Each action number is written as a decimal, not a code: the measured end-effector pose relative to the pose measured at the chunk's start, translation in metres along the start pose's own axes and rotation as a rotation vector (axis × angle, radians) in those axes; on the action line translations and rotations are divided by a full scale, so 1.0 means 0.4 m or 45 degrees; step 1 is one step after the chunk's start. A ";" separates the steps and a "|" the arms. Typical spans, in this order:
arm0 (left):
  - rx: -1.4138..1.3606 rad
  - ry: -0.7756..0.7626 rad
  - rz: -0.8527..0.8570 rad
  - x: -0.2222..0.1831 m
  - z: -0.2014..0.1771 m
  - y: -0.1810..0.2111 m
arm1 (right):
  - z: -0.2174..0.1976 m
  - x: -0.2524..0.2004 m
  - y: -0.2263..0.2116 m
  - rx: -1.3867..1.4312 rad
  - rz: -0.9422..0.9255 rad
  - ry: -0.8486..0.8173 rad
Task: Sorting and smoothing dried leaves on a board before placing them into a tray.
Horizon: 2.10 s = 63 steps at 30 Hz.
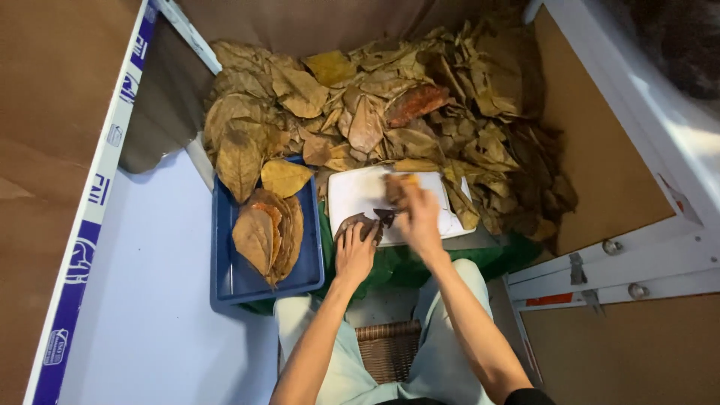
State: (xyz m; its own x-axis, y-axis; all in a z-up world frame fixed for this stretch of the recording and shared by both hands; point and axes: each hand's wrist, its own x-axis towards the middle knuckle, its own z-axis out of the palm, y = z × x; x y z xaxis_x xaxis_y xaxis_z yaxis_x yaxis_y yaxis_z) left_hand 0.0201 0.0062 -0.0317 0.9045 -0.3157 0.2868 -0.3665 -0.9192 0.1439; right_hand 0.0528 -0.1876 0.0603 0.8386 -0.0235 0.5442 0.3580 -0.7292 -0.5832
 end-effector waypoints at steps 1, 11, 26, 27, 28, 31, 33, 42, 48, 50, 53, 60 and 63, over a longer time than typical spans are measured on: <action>-0.001 0.002 -0.008 0.002 -0.012 0.005 | 0.056 -0.008 0.033 0.001 -0.006 -0.006; -0.191 -0.036 -0.083 -0.017 -0.024 0.020 | 0.135 0.004 0.105 -0.324 -0.356 -0.856; -0.228 0.004 -0.112 0.006 -0.052 0.014 | 0.242 0.128 0.367 -0.343 0.098 -0.632; -0.220 -0.001 -0.107 0.004 -0.048 0.015 | 0.226 0.126 0.387 -0.295 0.133 -0.594; -0.224 0.003 -0.098 0.005 -0.040 0.009 | 0.182 0.126 0.332 -0.302 0.135 -0.586; -0.166 0.020 -0.051 0.021 -0.018 -0.007 | 0.081 0.105 0.219 -0.486 0.189 -0.549; -0.191 0.020 -0.059 0.017 -0.013 -0.021 | 0.061 0.048 0.197 -0.753 0.075 -0.477; -0.110 -0.197 -0.395 0.045 -0.080 -0.025 | 0.160 0.019 0.129 -0.518 -0.343 -0.842; -0.235 -0.358 -0.585 0.105 -0.092 -0.045 | 0.134 0.039 0.143 -0.248 -0.168 -1.001; -0.226 -0.410 -0.577 0.121 -0.107 -0.050 | 0.121 0.025 0.145 -0.176 -0.146 -1.035; -0.245 -0.352 -0.579 0.149 -0.069 -0.072 | 0.110 0.038 0.151 -0.052 -0.006 -1.058; 0.039 0.550 0.159 0.088 -0.201 -0.017 | 0.052 0.020 0.159 -0.337 -0.772 -0.155; -0.023 0.074 0.113 0.040 -0.162 -0.025 | 0.024 -0.033 0.106 -0.549 -0.764 -0.511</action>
State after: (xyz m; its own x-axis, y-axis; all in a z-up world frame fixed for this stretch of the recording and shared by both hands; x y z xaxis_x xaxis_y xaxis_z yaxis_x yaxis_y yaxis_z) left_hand 0.0241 0.0256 0.0329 0.8544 -0.3808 0.3537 -0.4486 -0.8839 0.1322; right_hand 0.0608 -0.2115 0.0227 0.6676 0.6371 0.3852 0.6700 -0.7397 0.0623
